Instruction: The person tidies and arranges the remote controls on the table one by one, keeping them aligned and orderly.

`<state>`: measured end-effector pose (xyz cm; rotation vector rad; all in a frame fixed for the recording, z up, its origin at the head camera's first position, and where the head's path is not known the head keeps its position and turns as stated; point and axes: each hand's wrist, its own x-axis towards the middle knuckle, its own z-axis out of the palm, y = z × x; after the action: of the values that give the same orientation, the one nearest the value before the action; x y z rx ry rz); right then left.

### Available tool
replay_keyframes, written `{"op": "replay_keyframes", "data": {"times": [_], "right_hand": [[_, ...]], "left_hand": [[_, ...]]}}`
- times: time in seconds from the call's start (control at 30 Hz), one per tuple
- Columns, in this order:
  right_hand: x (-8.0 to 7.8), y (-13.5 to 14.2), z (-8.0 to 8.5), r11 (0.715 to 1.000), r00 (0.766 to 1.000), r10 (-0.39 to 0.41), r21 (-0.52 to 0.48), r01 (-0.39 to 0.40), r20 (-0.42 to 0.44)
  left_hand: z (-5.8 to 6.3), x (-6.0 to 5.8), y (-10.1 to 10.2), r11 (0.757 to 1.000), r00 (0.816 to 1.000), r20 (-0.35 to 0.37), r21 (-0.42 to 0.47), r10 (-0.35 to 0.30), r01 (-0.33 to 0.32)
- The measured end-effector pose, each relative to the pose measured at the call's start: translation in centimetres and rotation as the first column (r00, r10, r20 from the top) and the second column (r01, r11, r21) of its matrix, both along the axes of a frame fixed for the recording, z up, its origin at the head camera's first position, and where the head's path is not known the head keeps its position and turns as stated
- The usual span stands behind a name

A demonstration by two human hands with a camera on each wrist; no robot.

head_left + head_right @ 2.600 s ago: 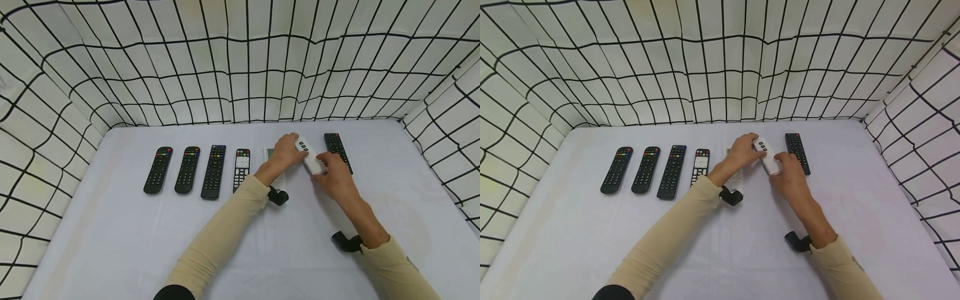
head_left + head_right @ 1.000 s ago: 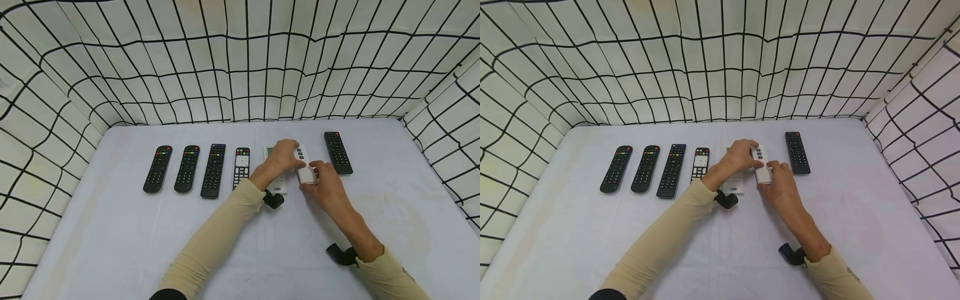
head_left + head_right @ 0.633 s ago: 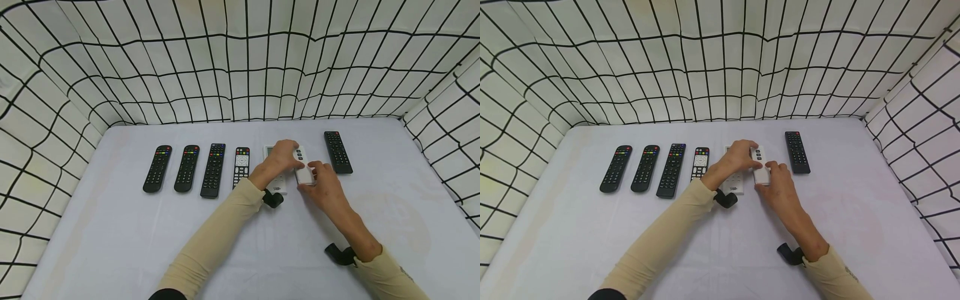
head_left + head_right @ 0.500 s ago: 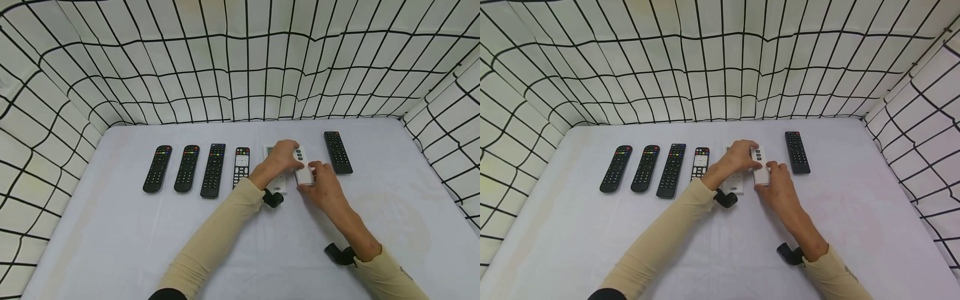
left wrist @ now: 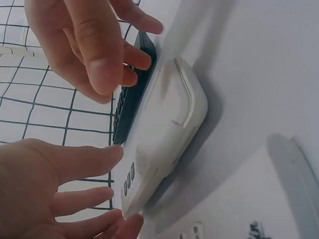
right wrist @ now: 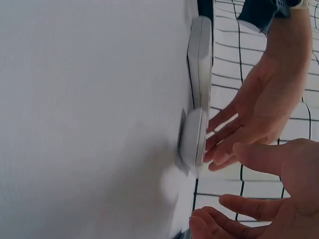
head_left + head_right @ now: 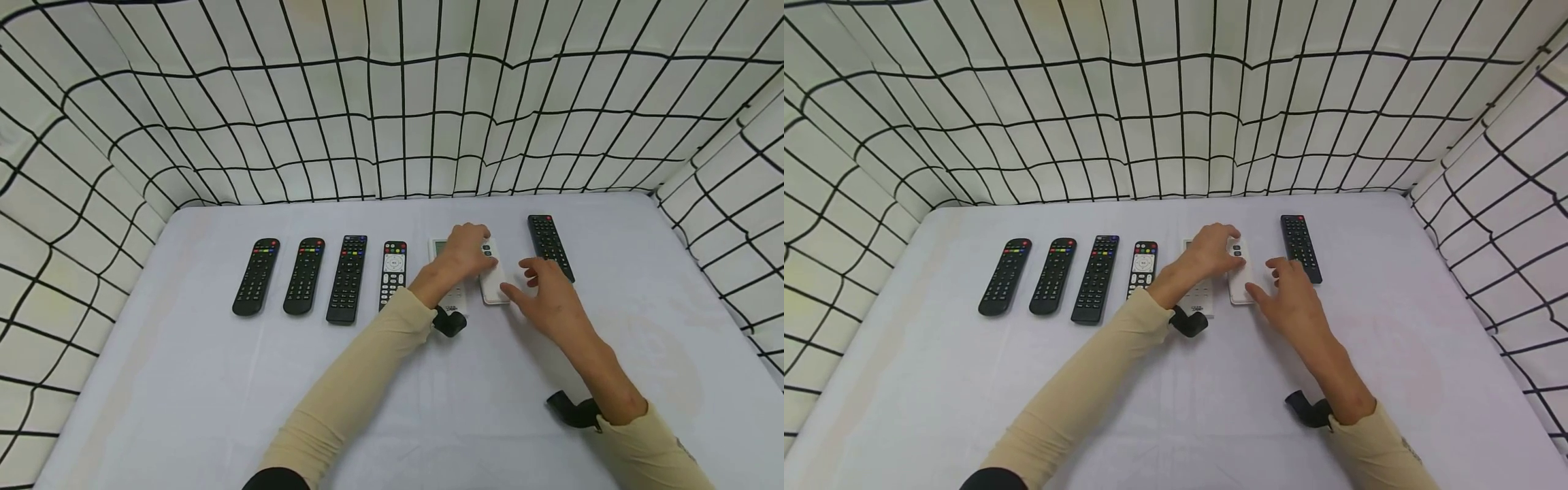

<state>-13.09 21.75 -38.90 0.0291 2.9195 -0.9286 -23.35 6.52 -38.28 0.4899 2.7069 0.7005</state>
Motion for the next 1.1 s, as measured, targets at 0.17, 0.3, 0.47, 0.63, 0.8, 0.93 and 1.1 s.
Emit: {"op": "replay_keyframes", "data": {"times": [0.17, 0.3, 0.47, 0.63, 0.8, 0.93, 1.1], "right_hand": [[-0.2, 1.7, 0.4, 0.999, 0.998, -0.041, -0.004, 0.041, -0.045], [-0.5, 2.7, 0.5, 0.997, 0.995, -0.078, 0.003, 0.079, -0.063], [-0.5, 3.8, 0.4, 0.991, 0.989, -0.126, 0.038, 0.13, -0.078], [-0.9, 4.7, 0.3, 0.978, 0.978, -0.186, 0.078, 0.194, -0.092], [-1.6, 5.2, 0.1, 0.972, 0.977, -0.207, 0.107, 0.211, -0.044], [-2.0, 5.4, -0.1, 0.969, 0.977, -0.212, 0.13, 0.209, 0.01], [-2.4, 5.6, -0.6, 0.972, 0.98, -0.191, 0.145, 0.183, 0.046]], "left_hand": [[0.2, -0.2, 0.9, 0.999, 0.995, -0.098, 0.051, 0.008, -0.003], [0.5, -0.3, 1.6, 0.994, 0.989, -0.145, 0.111, 0.038, -0.022], [0.6, -0.4, 2.6, 0.981, 0.99, -0.131, 0.195, 0.044, -0.017], [0.3, -0.5, 3.6, 0.975, 0.991, -0.134, 0.222, 0.022, 0.008], [-0.1, -0.6, 4.1, 0.978, 0.993, -0.118, 0.207, 0.022, 0.003], [-0.4, -0.6, 4.3, 0.983, 0.995, -0.094, 0.185, 0.019, -0.001], [-0.7, -0.7, 4.5, 0.983, 0.996, -0.089, 0.183, 0.023, -0.006]]}}
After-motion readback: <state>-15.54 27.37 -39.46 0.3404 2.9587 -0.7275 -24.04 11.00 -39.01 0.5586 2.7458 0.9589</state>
